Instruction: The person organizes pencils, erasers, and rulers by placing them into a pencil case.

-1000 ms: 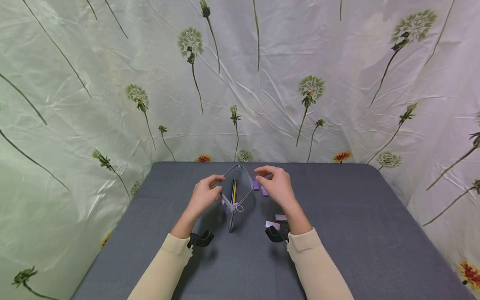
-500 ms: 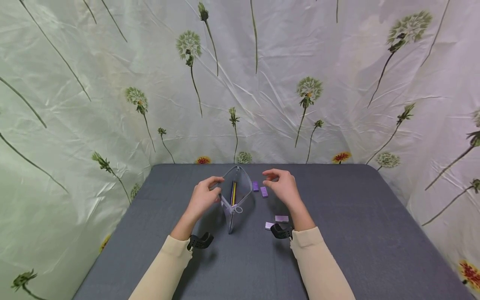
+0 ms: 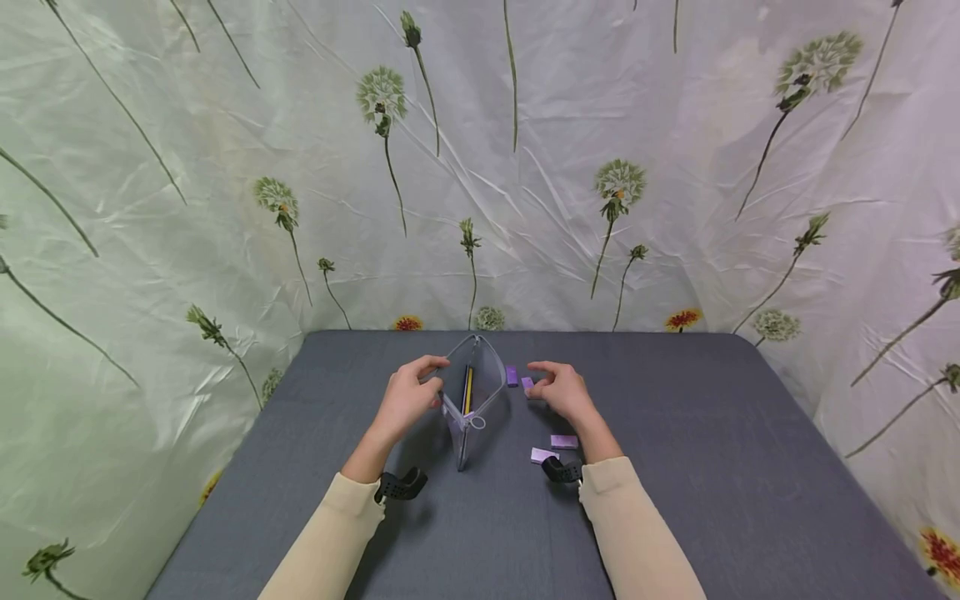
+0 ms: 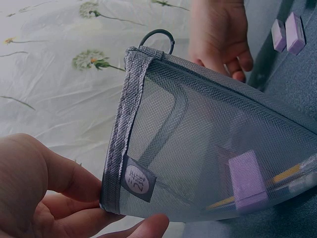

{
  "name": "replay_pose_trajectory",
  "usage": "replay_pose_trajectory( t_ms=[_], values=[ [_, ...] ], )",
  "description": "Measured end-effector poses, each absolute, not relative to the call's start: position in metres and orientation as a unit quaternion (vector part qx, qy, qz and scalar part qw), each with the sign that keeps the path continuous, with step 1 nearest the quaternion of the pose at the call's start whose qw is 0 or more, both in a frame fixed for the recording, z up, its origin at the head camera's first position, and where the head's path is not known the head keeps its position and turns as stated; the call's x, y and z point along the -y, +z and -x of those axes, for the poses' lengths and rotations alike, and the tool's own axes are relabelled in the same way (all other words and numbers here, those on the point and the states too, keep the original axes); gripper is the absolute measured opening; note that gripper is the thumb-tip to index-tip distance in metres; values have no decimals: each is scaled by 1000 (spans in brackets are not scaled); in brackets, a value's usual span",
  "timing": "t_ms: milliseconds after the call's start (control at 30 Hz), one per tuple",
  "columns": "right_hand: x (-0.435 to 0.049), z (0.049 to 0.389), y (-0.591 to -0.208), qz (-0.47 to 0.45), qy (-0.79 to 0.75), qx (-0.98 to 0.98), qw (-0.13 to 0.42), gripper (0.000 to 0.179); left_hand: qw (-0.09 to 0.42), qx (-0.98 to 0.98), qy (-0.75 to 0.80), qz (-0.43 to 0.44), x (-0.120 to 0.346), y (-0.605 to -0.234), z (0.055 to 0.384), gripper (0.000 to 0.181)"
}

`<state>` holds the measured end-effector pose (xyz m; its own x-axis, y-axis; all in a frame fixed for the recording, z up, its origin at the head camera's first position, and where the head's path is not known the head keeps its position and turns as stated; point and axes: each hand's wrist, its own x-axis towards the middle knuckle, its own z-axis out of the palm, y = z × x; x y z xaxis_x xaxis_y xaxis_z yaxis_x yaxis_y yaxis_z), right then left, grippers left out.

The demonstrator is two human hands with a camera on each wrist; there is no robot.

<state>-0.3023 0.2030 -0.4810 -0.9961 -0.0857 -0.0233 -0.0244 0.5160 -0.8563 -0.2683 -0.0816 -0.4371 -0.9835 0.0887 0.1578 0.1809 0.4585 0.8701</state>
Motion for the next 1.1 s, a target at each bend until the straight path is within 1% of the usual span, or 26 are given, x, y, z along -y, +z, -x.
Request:
replay_pose_trajectory(
  t_ms=[167, 567, 1100],
  values=[
    [-203, 303, -489, 27, -458, -888, 39, 59, 44, 853, -515, 79, 82, -438, 268, 39],
    [-199, 302, -495, 49, -369, -928, 13, 62, 47, 854, -512, 77, 82, -440, 266, 39],
    [-195, 300, -497, 35, -364, -931, -16, 51, 44, 855, -511, 76, 81, -439, 268, 39]
  ],
)
